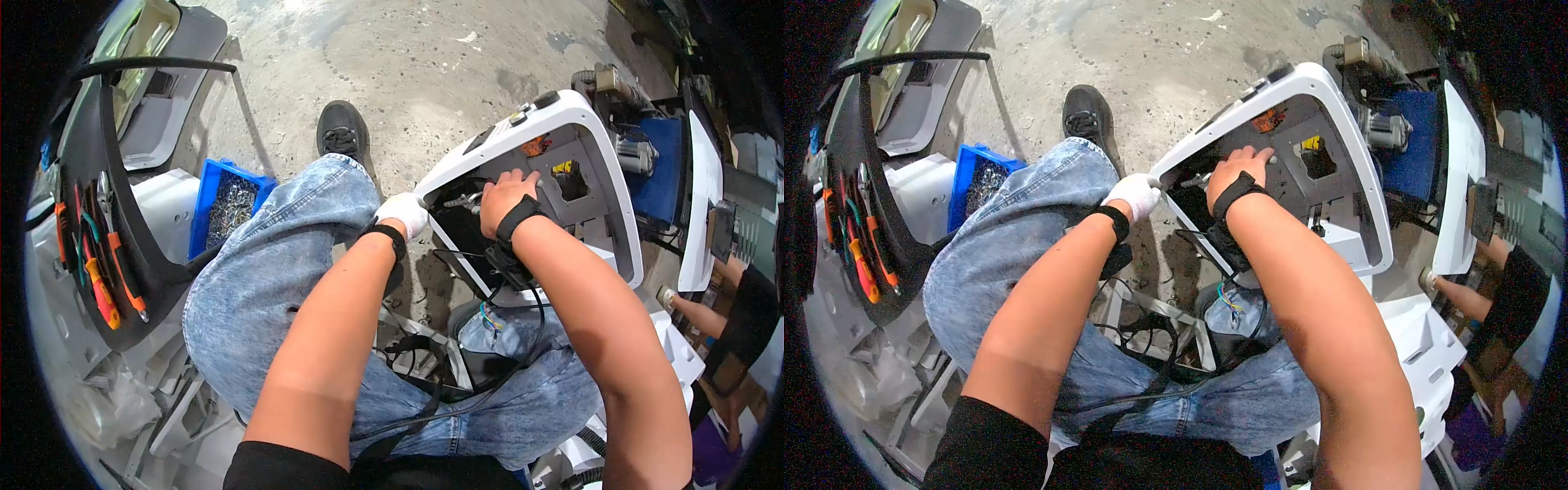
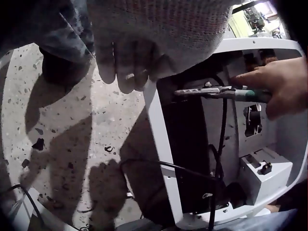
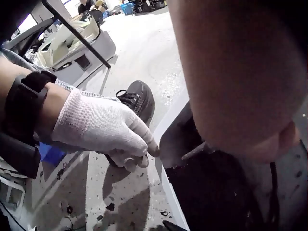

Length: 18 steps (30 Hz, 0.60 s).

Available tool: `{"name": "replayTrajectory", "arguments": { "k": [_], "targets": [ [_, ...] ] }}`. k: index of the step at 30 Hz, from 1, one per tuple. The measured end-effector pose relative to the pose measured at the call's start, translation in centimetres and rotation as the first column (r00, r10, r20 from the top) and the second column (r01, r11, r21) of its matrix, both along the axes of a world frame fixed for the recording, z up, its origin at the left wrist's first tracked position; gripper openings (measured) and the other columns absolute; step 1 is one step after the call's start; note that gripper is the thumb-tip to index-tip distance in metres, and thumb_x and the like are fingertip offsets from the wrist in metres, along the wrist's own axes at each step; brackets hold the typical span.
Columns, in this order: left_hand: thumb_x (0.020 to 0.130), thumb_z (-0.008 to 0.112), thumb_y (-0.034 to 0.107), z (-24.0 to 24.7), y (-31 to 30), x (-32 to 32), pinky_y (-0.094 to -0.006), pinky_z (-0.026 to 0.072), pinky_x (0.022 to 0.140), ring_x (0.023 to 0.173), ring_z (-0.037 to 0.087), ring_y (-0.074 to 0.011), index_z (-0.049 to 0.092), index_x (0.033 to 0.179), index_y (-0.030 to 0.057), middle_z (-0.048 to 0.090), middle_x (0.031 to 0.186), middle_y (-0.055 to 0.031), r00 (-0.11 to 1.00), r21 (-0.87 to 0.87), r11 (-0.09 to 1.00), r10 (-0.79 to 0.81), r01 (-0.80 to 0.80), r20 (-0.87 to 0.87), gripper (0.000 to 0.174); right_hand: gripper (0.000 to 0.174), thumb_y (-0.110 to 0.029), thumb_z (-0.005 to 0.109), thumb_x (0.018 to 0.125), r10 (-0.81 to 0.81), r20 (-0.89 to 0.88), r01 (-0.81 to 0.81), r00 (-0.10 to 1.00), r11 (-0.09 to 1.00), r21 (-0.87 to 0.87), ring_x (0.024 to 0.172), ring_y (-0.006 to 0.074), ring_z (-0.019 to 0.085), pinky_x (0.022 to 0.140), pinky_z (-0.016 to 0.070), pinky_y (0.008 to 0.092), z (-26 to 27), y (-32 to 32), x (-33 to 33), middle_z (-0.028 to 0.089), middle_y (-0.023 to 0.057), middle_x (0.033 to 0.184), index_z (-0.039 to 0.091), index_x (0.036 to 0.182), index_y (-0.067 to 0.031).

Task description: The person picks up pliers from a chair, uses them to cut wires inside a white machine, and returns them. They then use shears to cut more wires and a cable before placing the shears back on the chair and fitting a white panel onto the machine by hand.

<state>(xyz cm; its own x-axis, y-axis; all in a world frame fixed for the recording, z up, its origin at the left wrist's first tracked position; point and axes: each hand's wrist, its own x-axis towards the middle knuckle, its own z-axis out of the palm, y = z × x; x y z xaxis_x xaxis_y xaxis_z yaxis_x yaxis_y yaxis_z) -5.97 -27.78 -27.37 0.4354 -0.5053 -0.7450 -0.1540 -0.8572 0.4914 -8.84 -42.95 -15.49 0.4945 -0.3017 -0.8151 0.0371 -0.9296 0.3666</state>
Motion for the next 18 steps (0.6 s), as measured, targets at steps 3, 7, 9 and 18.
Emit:
{"name": "replayTrajectory", "arguments": {
  "k": [3, 7, 9, 18],
  "targets": [
    [0.077, 0.048, 0.021, -0.7, 0.7, 0.1, -0.0351, 0.0439, 0.085, 0.095, 0.057, -0.0309, 0.064, 0.098, 0.0085, 0.062, 0.1, -0.0144, 1.0, 0.0, 1.0, 0.02, -0.02, -0.001, 0.03, 0.04, -0.028, 0.043, 0.085, 0.036, -0.006, -0.037, 0.999, 0.999, -0.019, 0.115, 0.0293, 0.041, 0.096, 0.0239, 0.0552, -0.8, 1.1, 0.4, 0.047, 0.0143, 0.123, 0.053, 0.119, -0.0084],
    [0.077, 0.048, 0.022, -2.1, 2.1, -0.1, -0.0363, 0.0441, 0.085, 0.095, 0.057, -0.0314, 0.064, 0.098, 0.0084, 0.061, 0.101, -0.0151, 1.0, 0.114, 0.993, 0.012, -0.015, 0.025, 0.03, 0.042, -0.023, 0.05, 0.078, 0.053, -0.027, -0.053, 0.998, 0.998, -0.015, 0.112, 0.0307, 0.044, 0.092, 0.0293, 0.0544, -1.7, 1.2, 0.8, 0.049, 0.0152, 0.118, 0.051, 0.118, -0.0074],
    [0.077, 0.048, 0.023, -2.3, 2.5, 0.0, -0.0365, 0.044, 0.085, 0.096, 0.057, -0.0315, 0.063, 0.098, 0.0084, 0.061, 0.101, -0.0153, 1.0, 0.13, 0.991, 0.017, -0.019, 0.013, 0.03, 0.038, -0.022, 0.048, 0.08, 0.077, -0.069, -0.076, 0.995, 0.997, 0.016, 0.108, 0.0309, 0.048, 0.089, 0.0328, 0.053, -1.4, 0.9, 0.9, 0.052, 0.0151, 0.115, 0.053, 0.115, -0.0073],
    [0.077, 0.048, 0.022, -0.9, 1.2, 0.1, -0.0362, 0.0434, 0.086, 0.097, 0.056, -0.0309, 0.063, 0.1, 0.0094, 0.06, 0.104, -0.0146, 0.997, 0.071, 0.995, 0.073, -0.071, -0.031, 0.03, 0.032, -0.022, 0.047, 0.081, 0.191, 0.001, -0.191, 0.982, 0.982, 0.003, 0.102, 0.0298, 0.053, 0.083, 0.039, 0.05, -1.8, 0.5, 0.4, 0.057, 0.0144, 0.107, 0.059, 0.105, -0.0055]
  ]
}}
